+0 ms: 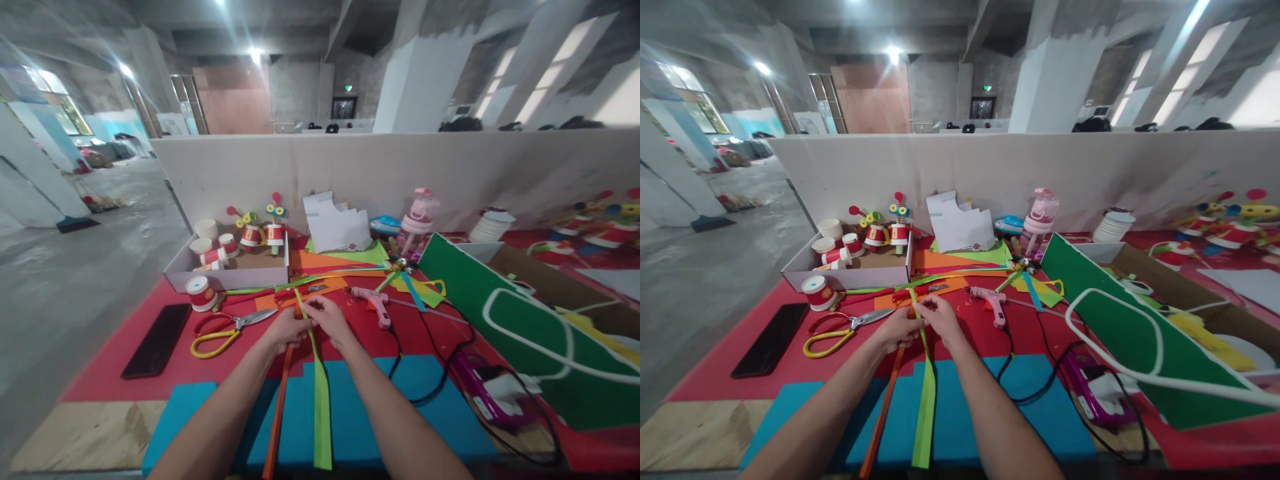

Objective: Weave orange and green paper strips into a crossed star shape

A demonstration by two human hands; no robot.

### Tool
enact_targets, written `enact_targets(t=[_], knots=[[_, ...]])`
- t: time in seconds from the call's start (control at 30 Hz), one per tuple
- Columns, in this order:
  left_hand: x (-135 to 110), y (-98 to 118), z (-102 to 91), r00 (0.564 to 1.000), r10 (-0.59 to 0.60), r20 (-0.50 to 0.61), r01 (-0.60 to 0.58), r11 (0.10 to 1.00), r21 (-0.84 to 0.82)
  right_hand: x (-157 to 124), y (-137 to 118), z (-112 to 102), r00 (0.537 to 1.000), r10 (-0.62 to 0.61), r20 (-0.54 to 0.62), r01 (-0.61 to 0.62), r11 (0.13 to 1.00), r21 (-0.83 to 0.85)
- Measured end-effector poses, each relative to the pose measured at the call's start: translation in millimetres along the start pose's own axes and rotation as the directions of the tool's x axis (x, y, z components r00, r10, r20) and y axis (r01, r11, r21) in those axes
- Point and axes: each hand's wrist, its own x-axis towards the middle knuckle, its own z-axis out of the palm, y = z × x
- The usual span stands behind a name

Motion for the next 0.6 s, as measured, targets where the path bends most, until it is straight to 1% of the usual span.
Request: enact_targets(t=[0.1,0.23,0.4,0.6], knots=[[0.3,-0.7,0.9,1.0,0.0,-0.009,0.0,0.999,0.033,0.3,1.3,-1.8,1.0,0.006,-0.013,-0.007,0.999,-0.038],[-1.1,-0.1,3.4,1.0,0.004,0.015,-0.004,1.0,0.013,0.9,1.7,-4.2,1.0,0.022,0.018,-0.021,0.999,-0.042],[-2.4,2.1,6.9,0.999,0.013,-0.043,-0.011,0.999,0.038,-0.2,0.6,-3.3,1.0,-0.009,0.011,0.01,0.992,-0.123],[-2.9,1.5,10.6,0.997,0.053,-0.064,-0.048,0.996,0.071,0.4,3.7,-0.9,1.0,-0.022,0.007,0.023,0.988,-0.154]])
